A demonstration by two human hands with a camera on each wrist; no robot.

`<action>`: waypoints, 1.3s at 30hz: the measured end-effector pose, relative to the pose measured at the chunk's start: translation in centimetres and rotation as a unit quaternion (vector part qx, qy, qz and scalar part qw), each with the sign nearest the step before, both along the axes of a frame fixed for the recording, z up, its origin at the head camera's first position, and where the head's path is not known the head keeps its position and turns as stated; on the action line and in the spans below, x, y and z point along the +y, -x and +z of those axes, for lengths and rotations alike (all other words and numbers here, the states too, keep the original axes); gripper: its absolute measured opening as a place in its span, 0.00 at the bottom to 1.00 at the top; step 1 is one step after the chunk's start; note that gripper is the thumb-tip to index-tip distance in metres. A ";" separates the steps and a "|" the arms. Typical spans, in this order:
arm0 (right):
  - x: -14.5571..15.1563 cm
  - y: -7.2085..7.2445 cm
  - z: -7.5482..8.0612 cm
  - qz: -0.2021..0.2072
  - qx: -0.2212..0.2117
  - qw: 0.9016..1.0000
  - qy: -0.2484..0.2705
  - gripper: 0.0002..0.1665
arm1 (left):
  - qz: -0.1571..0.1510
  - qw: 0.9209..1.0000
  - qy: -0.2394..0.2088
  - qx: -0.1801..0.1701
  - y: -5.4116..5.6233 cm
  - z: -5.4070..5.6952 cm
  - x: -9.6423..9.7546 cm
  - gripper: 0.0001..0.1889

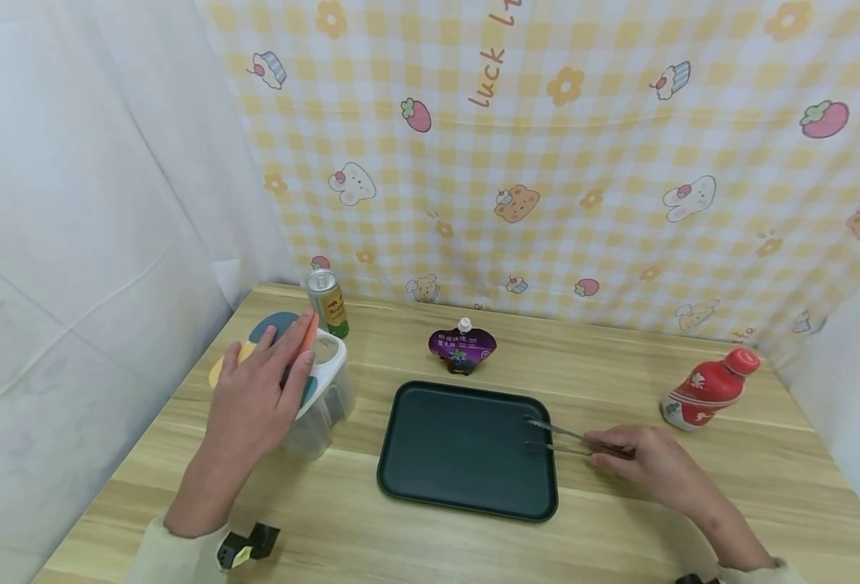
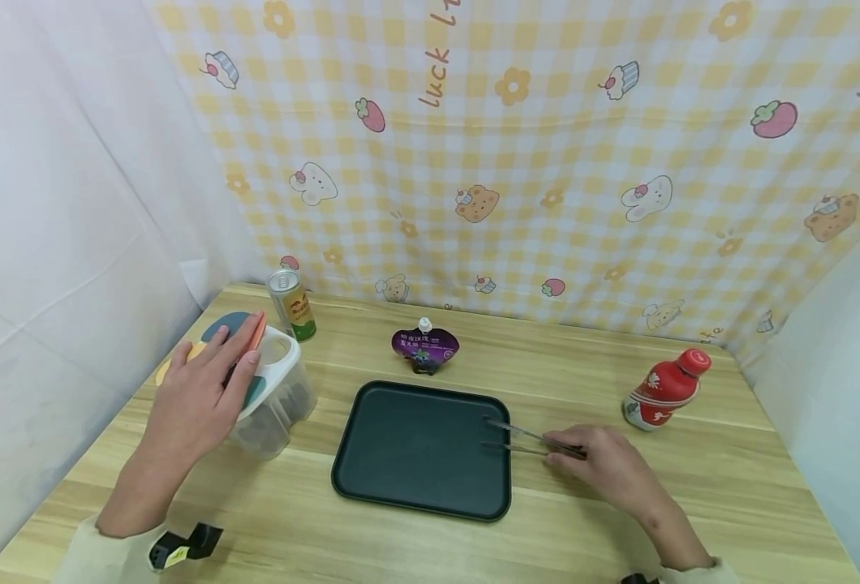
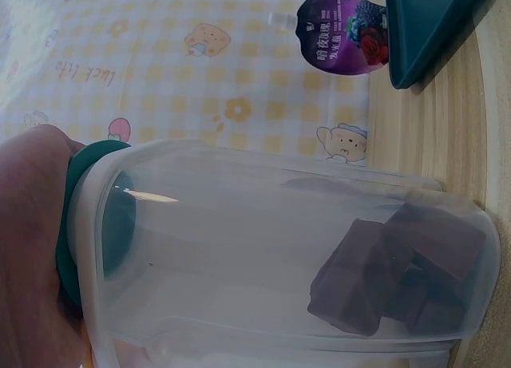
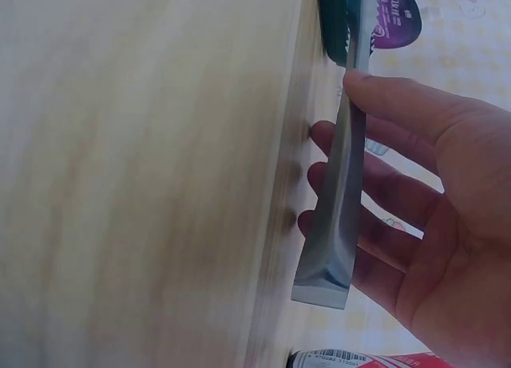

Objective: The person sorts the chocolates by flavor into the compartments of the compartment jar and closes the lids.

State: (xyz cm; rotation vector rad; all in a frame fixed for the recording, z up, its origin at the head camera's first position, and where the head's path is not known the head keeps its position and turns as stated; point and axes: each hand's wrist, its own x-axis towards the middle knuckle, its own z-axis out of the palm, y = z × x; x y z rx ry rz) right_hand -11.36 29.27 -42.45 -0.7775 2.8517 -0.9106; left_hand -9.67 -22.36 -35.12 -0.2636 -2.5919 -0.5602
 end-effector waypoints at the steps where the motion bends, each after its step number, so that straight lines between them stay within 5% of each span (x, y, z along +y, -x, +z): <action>1: -0.1 0.0 0.0 -0.004 0.000 1.000 -0.004 0.15 | 0.000 1.000 0.000 0.000 0.0 0.0 0.0 0.27; 11: -0.7 0.0 0.2 -0.011 -0.009 1.000 -0.015 0.18 | 0.000 1.000 0.001 0.001 0.0 0.1 0.0 0.27; 20: -4.1 1.1 2.3 0.007 0.037 0.999 0.005 0.19 | 0.002 1.000 0.002 0.000 0.0 0.0 0.1 0.27; 32: -15.8 4.5 5.4 0.131 0.050 0.985 0.099 0.19 | 0.004 1.000 0.002 0.001 -0.2 0.1 0.0 0.27; 39: -22.9 6.7 6.4 0.158 0.036 0.976 0.148 0.21 | 0.005 1.000 0.004 0.001 -0.4 0.2 0.1 0.27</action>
